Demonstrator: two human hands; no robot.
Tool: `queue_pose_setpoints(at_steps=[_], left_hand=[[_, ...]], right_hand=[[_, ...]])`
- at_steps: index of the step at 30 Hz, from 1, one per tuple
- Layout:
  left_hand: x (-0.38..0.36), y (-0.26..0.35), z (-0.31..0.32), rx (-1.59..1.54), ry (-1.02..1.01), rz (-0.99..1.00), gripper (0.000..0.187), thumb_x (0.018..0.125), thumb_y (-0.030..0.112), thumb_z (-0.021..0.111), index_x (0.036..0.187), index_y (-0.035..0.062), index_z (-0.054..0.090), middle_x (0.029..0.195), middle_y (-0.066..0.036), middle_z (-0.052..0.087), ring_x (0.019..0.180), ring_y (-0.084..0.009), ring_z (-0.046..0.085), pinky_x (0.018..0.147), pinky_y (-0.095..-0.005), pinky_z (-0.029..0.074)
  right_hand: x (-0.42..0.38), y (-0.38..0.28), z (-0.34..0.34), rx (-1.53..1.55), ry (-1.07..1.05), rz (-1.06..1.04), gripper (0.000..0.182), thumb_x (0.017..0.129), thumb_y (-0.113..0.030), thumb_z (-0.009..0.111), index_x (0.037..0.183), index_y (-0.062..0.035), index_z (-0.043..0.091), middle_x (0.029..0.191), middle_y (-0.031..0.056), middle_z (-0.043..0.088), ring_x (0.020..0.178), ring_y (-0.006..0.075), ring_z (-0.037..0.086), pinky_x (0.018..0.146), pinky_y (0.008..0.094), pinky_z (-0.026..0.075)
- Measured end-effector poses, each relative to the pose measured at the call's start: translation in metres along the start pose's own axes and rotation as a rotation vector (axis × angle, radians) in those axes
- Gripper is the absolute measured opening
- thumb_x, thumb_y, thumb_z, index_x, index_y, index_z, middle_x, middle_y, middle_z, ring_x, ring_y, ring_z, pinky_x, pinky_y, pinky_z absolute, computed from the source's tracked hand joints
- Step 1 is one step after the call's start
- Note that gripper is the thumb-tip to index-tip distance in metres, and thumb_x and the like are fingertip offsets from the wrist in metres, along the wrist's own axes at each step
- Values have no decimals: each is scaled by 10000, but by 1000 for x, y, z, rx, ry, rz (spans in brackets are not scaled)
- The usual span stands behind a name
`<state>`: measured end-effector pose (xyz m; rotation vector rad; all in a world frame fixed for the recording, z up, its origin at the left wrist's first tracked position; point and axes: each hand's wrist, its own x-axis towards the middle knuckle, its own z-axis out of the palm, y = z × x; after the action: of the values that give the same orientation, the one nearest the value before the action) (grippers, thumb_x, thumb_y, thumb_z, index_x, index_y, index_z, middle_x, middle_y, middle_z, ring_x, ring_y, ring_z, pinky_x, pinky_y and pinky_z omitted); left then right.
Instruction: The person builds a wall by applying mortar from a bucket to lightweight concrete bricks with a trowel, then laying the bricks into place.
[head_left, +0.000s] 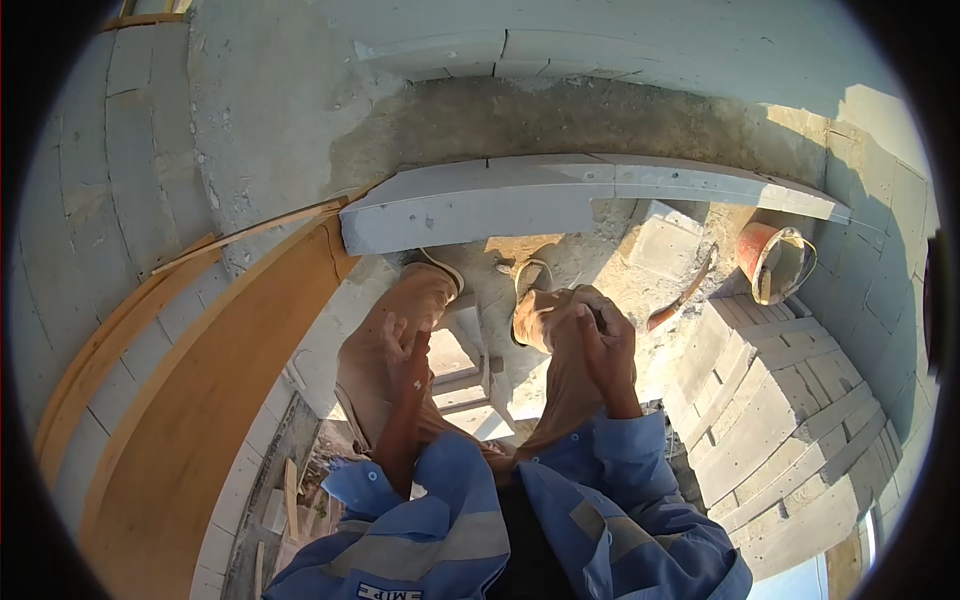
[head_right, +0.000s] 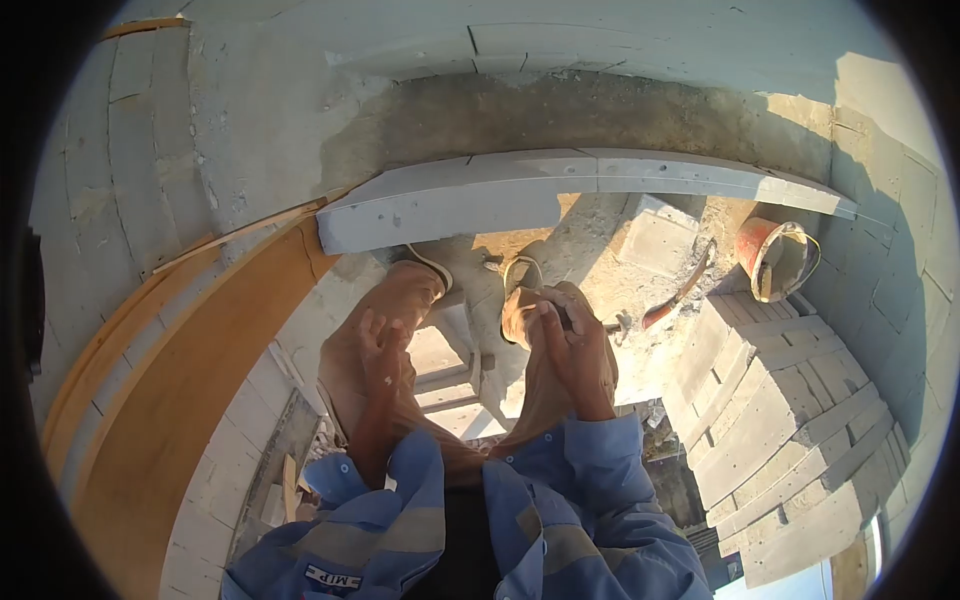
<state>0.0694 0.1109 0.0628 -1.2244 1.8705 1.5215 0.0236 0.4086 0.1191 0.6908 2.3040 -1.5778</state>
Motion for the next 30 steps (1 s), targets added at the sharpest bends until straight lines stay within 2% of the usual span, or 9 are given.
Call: queue_pose_setpoints(at_steps=[4,7,9,10,13,15,19,26,30], left_hand=[[-4,42,18,-30,71,44,886,854,411,720,1483,47,214,1420,-218,340,1168,-321,522,892,-409,495],[20,69,33,-41,155,105,936,836,455,726,1487,43,194,1424,-212,345,1168,-325,524,897,-427,489],[43,75,37,-89,191,49,983,826,490,725,1492,37,162,1439,-212,339,1187,-337,520,916,-437,484],[55,80,39,-144,226,-1,1031,816,526,724,1498,31,131,1453,-212,332,1206,-349,516,934,-447,480],[75,86,47,-278,202,-116,1066,817,622,670,1512,25,125,1501,-231,268,1238,-366,512,1004,-464,440],[92,83,48,-272,132,-115,1086,809,658,650,1513,26,116,1502,-234,263,1246,-371,506,1013,-474,432],[99,72,40,-235,-4,-89,1112,797,729,593,1515,34,107,1504,-246,250,1260,-371,497,1045,-500,402],[106,76,24,-147,-204,-118,1055,820,744,532,1533,98,100,1490,-200,317,1301,-348,467,1075,-484,372],[111,79,17,-101,-213,-116,1002,855,717,517,1505,41,161,1488,-213,319,1288,-365,475,1063,-498,373]], right_hand=[[30,16,-6,57,-38,226,327,946,-228,647,1124,45,630,855,78,674,812,94,610,708,246,477],[71,35,-6,-31,-38,123,425,935,-287,663,1165,65,598,844,107,679,811,113,617,700,259,477],[95,40,-1,-46,21,110,471,912,-326,664,1213,27,582,885,159,693,837,237,682,752,330,521],[105,39,2,-44,23,114,471,912,-326,664,1213,27,582,885,159,693,837,237,682,752,330,521],[122,37,11,-28,8,137,598,882,-388,681,1262,52,541,1017,194,672,953,262,665,832,359,512],[129,36,23,-46,25,44,738,849,-420,705,1334,81,461,1193,242,602,1133,306,592,945,382,470],[128,28,42,28,27,40,861,824,-441,718,1409,78,358,1325,269,513,1279,374,477,1037,426,402],[106,20,52,-37,259,111,819,848,-453,708,1388,70,385,1276,297,523,1182,394,541,981,434,440],[99,13,44,-115,216,164,751,839,-442,717,1339,51,449,1187,286,563,1094,383,580,919,433,462]])
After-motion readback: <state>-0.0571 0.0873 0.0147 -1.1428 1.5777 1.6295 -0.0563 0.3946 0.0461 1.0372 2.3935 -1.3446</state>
